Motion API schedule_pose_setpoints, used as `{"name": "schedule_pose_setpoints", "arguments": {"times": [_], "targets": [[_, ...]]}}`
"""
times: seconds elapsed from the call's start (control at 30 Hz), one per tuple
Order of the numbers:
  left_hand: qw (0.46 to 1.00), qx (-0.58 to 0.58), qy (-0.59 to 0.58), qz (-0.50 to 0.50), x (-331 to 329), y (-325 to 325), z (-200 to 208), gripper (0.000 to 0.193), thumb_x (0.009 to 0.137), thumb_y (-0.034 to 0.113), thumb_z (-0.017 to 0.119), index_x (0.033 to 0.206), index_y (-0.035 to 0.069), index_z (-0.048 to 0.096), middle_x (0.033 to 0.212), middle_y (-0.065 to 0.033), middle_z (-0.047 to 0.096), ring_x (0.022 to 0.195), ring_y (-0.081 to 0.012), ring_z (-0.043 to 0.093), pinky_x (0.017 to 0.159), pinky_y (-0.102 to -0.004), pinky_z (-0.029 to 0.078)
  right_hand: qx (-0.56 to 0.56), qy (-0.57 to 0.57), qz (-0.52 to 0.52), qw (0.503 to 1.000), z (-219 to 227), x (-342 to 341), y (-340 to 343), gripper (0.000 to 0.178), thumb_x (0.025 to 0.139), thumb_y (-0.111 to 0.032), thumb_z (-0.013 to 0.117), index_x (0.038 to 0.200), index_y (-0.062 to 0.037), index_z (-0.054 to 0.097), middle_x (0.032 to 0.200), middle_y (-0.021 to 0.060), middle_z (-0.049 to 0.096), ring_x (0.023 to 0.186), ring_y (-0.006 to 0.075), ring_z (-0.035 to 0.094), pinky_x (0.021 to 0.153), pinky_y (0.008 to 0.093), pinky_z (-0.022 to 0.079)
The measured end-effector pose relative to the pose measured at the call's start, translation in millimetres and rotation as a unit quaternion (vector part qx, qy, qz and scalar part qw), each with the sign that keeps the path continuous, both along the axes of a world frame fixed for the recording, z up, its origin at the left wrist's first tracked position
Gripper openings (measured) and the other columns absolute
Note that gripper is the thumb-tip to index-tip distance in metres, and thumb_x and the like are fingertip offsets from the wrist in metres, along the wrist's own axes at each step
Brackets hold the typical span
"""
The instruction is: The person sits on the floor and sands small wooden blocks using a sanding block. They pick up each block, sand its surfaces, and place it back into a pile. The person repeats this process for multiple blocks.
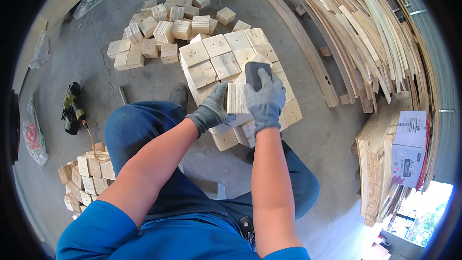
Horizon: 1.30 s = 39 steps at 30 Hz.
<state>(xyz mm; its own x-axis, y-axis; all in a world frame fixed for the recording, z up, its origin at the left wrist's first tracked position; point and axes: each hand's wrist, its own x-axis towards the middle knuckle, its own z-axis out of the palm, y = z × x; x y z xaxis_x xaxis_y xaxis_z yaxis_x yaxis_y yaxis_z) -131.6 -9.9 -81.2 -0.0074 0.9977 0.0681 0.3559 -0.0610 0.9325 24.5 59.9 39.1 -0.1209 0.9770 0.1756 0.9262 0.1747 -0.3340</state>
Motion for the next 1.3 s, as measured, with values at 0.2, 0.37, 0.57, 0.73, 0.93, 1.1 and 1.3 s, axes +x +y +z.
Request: {"name": "schedule_pose_setpoints", "arguments": {"times": [0.2,0.37,0.57,0.73,0.93,1.1,1.3], "targets": [[1.0,-0.018,0.008,-0.012,1.0,-0.5,11.4,0.113,0.063,0.022,0.1,0.158,0.008,0.04,0.148,-0.0191,0.054,0.139,-0.0377,0.054,0.123,-0.0391,0.043,-0.032,0.027,-0.018,0.999,-5.1,13.4,7.8,0.07,0.082,-0.035,0.089,0.144,-0.0104,0.07,0.142,0.0256,0.064,0.133,0.0404,0.061,0.115,0.0479,0.048],[1.0,-0.014,0.008,-0.017,-2.8,2.5,3.1,0.114,0.062,0.021,0.098,0.158,0.01,0.039,0.15,-0.0198,0.051,0.14,-0.0385,0.053,0.123,-0.0402,0.043,0.015,0.029,0.013,0.999,-10.8,30.6,-64.6,0.069,0.083,-0.032,0.089,0.145,-0.0111,0.068,0.145,0.0269,0.061,0.135,0.0439,0.058,0.115,0.0516,0.047],[0.999,-0.034,0.003,-0.013,-3.8,1.3,12.2,0.113,0.062,0.023,0.097,0.158,0.011,0.039,0.15,-0.0206,0.051,0.141,-0.0398,0.053,0.122,-0.0409,0.044,-0.003,-0.014,0.017,1.0,-1.9,38.1,-130.2,0.072,0.081,-0.034,0.089,0.147,-0.0144,0.067,0.149,0.028,0.055,0.137,0.0472,0.054,0.114,0.0586,0.044],[0.999,-0.049,0.002,-0.003,-0.6,0.7,16.9,0.114,0.061,0.023,0.098,0.159,0.012,0.039,0.151,-0.0207,0.05,0.142,-0.0407,0.052,0.123,-0.0415,0.044,0.022,-0.006,0.034,0.999,-0.5,36.0,-111.6,0.069,0.081,-0.032,0.089,0.144,-0.0144,0.069,0.146,0.0267,0.058,0.135,0.0461,0.054,0.113,0.057,0.045],[1.0,-0.018,0.014,-0.003,-0.9,-0.3,4.3,0.113,0.064,0.025,0.099,0.159,0.009,0.039,0.152,-0.0216,0.05,0.143,-0.0397,0.051,0.123,-0.0414,0.043,0.003,-0.01,0.011,1.0,1.6,9.2,-21.1,0.068,0.082,-0.031,0.09,0.144,-0.0135,0.069,0.145,0.0261,0.061,0.135,0.0431,0.058,0.117,0.0502,0.046],[1.0,-0.012,0.005,-0.008,0.6,0.0,5.9,0.114,0.066,0.027,0.099,0.16,0.007,0.038,0.154,-0.0221,0.049,0.144,-0.0401,0.05,0.125,-0.0413,0.041,-0.02,-0.015,-0.01,1.0,7.5,-3.3,4.3,0.068,0.083,-0.033,0.088,0.145,-0.0142,0.069,0.145,0.0252,0.061,0.134,0.0429,0.059,0.117,0.0495,0.047],[0.999,0.015,0.032,-0.007,-2.1,0.7,-1.1,0.112,0.067,0.029,0.098,0.159,0.008,0.038,0.152,-0.0236,0.049,0.144,-0.0429,0.049,0.125,-0.0432,0.041,0.01,-0.024,0.03,0.999,-2.6,11.3,-52.9,0.068,0.084,-0.037,0.086,0.146,-0.017,0.068,0.149,0.0249,0.057,0.131,0.0466,0.057,0.111,0.0545,0.049]]}}
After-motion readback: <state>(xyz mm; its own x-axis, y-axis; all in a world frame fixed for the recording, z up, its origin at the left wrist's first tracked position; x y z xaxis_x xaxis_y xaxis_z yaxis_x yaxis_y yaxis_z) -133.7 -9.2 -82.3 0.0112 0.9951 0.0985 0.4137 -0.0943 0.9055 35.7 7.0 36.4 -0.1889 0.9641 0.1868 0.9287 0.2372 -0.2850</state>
